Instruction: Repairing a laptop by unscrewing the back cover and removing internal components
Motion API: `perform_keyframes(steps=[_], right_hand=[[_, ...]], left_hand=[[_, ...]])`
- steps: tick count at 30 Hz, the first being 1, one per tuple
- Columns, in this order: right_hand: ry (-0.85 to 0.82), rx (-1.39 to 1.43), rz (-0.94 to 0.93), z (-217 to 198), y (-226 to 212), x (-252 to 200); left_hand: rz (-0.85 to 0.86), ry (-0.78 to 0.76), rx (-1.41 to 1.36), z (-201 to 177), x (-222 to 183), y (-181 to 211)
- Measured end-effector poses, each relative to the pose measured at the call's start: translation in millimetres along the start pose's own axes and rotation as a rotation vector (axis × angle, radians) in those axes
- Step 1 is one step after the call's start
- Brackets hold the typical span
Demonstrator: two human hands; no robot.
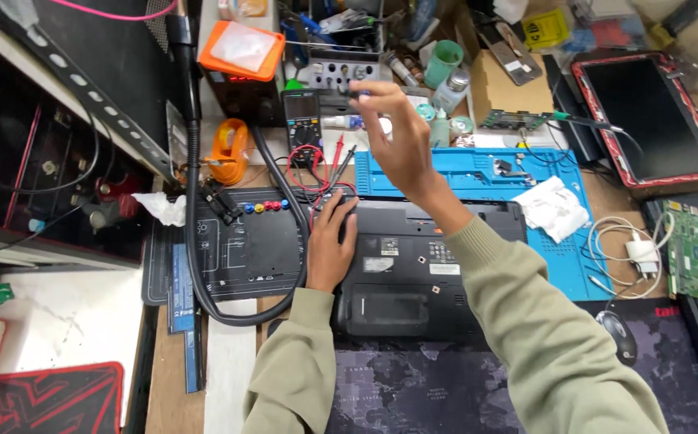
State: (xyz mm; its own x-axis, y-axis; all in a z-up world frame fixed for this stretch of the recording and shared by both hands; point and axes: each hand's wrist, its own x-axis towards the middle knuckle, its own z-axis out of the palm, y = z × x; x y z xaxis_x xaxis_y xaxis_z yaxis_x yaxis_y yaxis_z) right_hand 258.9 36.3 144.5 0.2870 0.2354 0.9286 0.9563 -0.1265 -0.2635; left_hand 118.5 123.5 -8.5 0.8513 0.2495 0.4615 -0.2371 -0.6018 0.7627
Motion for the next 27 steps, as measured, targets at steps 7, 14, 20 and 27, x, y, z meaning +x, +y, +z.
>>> perform_keyframes(steps=[7,14,20,27], right_hand=[[-0.278,-0.001,0.056,33,47,-6],[-0.31,-0.181,0.026,65,77,-26],[-0.311,-0.303,-0.019,44,65,-35],[-0.364,-0.378,0.107,-29,55,-69]], left_hand=[[-0.134,-0.089,-0.062,-5,4,10],[-0.118,-0.081,-0.038,-10,7,16],[-0.095,-0.077,-0.029,-9,7,15],[-0.048,-0.058,-0.039,-5,3,9]])
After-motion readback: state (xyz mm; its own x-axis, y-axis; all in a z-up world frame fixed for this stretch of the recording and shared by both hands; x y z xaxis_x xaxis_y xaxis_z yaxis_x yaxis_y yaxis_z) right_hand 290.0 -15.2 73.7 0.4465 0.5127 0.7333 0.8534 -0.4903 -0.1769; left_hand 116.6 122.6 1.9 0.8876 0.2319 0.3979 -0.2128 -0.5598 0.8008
